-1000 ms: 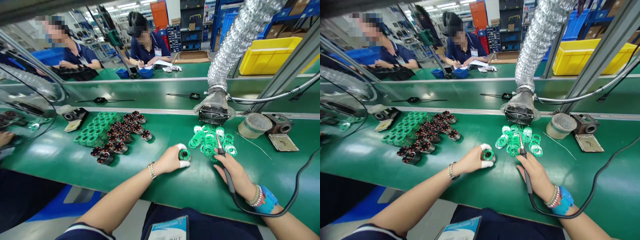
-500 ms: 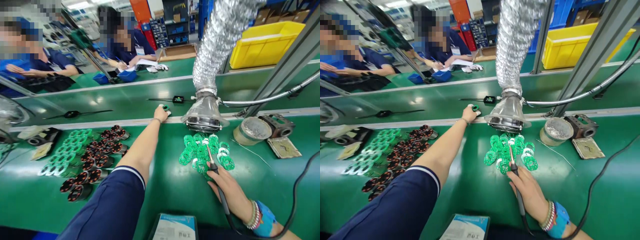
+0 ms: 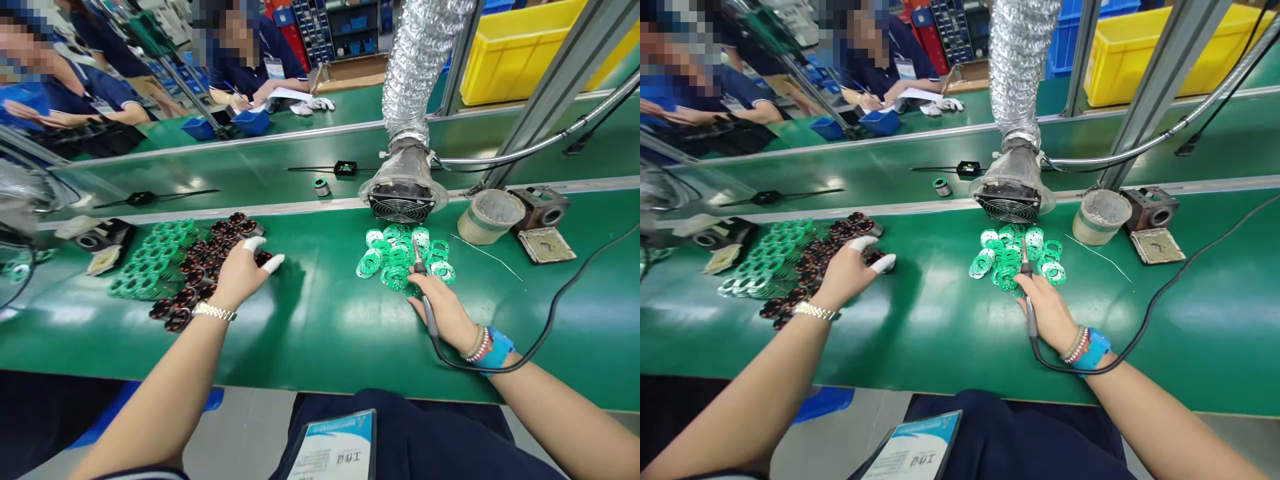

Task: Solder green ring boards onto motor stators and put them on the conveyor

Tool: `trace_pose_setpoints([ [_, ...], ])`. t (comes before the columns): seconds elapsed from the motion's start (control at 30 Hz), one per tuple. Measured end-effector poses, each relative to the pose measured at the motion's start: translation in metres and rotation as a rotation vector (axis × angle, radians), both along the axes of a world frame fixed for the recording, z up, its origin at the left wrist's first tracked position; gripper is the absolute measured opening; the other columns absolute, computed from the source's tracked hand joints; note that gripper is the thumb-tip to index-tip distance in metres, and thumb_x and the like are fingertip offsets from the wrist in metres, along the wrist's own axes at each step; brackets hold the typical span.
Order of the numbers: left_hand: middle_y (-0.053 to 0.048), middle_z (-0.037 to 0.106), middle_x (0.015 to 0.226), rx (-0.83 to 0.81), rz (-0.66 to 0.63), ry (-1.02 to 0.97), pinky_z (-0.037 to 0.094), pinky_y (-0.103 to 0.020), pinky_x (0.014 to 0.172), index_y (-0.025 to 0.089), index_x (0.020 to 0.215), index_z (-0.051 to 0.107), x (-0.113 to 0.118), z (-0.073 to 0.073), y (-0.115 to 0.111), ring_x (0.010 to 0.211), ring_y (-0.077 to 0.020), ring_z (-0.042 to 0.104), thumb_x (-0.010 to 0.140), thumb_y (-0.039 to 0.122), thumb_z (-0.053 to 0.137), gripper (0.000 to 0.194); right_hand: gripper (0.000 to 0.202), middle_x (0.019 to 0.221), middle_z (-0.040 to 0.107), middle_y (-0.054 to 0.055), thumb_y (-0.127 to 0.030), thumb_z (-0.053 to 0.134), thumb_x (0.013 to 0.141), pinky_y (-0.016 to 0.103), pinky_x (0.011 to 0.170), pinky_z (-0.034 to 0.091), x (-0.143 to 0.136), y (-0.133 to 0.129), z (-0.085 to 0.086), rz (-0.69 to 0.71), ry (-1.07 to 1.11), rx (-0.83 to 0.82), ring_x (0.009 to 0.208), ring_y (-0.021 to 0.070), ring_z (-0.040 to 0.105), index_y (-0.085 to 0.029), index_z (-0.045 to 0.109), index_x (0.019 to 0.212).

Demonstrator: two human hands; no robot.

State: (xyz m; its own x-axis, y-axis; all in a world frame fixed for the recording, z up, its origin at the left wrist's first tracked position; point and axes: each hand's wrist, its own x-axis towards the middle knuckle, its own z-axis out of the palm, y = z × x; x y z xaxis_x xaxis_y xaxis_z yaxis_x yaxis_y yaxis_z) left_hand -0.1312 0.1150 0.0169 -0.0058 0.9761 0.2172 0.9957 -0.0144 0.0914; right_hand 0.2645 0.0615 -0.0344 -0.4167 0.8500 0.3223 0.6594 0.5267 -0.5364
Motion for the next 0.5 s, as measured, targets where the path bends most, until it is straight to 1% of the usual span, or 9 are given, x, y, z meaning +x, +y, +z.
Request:
trace_pose_setpoints([
  [0.03,-0.014,0.058,0.109,-0.008,-0.024,-0.005,0.042,-0.042,0.094,0.012,0.113,0.052,-0.006,-0.007,-0.012,0.106,-0.0298,0.054,0.076,0.047,0.057,0.052,0.036,0.115,0.055,0.014,-0.015,0.052,0.083,0.043,0.087,0.048,0.001,-0.001,0.002,-0.014,-0.009,-0.001,0.103,0.0257,0.055,-0.017,0.046,0.118],
  [0.1,-0.014,0.055,0.118,-0.013,-0.079,-0.023,0.039,-0.041,0.098,0.014,0.114,0.051,-0.012,-0.020,-0.027,0.112,-0.0291,0.051,0.076,0.044,0.058,0.049,0.037,0.116,0.055,0.015,-0.014,0.051,0.082,0.043,0.088,0.048,0.003,-0.007,0.006,-0.033,-0.024,-0.007,0.105,0.0270,0.055,-0.016,0.046,0.119],
  [0.17,-0.014,0.052,0.122,0.010,-0.094,-0.045,0.036,-0.041,0.101,0.014,0.114,0.051,-0.014,-0.029,-0.031,0.115,-0.0281,0.048,0.077,0.039,0.056,0.045,0.038,0.117,0.055,0.015,-0.013,0.049,0.083,0.043,0.089,0.048,0.004,-0.015,0.010,-0.021,-0.040,-0.030,0.108,0.0274,0.055,-0.016,0.046,0.120],
  [0.23,-0.014,0.055,0.119,0.056,-0.043,-0.073,0.037,-0.041,0.100,0.014,0.113,0.053,-0.014,-0.035,-0.027,0.114,-0.0279,0.049,0.079,0.036,0.055,0.040,0.039,0.119,0.056,0.014,-0.013,0.048,0.082,0.041,0.089,0.049,0.004,-0.024,0.013,0.032,-0.047,-0.068,0.108,0.0265,0.056,-0.018,0.046,0.121],
  [0.3,-0.014,0.057,0.116,0.098,0.022,-0.099,0.038,-0.041,0.098,0.013,0.108,0.056,-0.015,-0.039,-0.021,0.112,-0.0283,0.050,0.079,0.033,0.054,0.036,0.040,0.121,0.056,0.012,-0.012,0.048,0.082,0.038,0.089,0.049,0.000,-0.033,0.014,0.114,-0.036,-0.104,0.107,0.0247,0.057,-0.020,0.046,0.121],
  [0.37,-0.015,0.056,0.118,0.119,0.056,-0.104,0.037,-0.043,0.099,0.012,0.102,0.060,-0.014,-0.042,-0.017,0.114,-0.0294,0.049,0.079,0.030,0.054,0.029,0.039,0.124,0.055,0.011,-0.011,0.047,0.083,0.037,0.091,0.048,-0.007,-0.040,0.013,0.187,-0.015,-0.127,0.108,0.0229,0.057,-0.021,0.045,0.121],
  [0.43,-0.016,0.054,0.122,0.133,0.033,-0.095,0.034,-0.047,0.102,0.012,0.093,0.063,-0.008,-0.040,-0.022,0.120,-0.0310,0.045,0.079,0.030,0.055,0.024,0.039,0.126,0.053,0.011,-0.010,0.045,0.083,0.037,0.093,0.047,-0.015,-0.046,0.012,0.238,0.005,-0.143,0.112,0.0219,0.055,-0.021,0.044,0.121],
  [0.5,-0.015,0.052,0.127,0.143,-0.062,-0.093,0.029,-0.050,0.103,0.014,0.086,0.065,0.004,-0.036,-0.035,0.126,-0.0324,0.037,0.077,0.032,0.059,0.020,0.040,0.127,0.052,0.011,-0.009,0.045,0.084,0.037,0.094,0.047,-0.022,-0.048,0.009,0.271,0.019,-0.151,0.113,0.0215,0.055,-0.021,0.043,0.121],
])
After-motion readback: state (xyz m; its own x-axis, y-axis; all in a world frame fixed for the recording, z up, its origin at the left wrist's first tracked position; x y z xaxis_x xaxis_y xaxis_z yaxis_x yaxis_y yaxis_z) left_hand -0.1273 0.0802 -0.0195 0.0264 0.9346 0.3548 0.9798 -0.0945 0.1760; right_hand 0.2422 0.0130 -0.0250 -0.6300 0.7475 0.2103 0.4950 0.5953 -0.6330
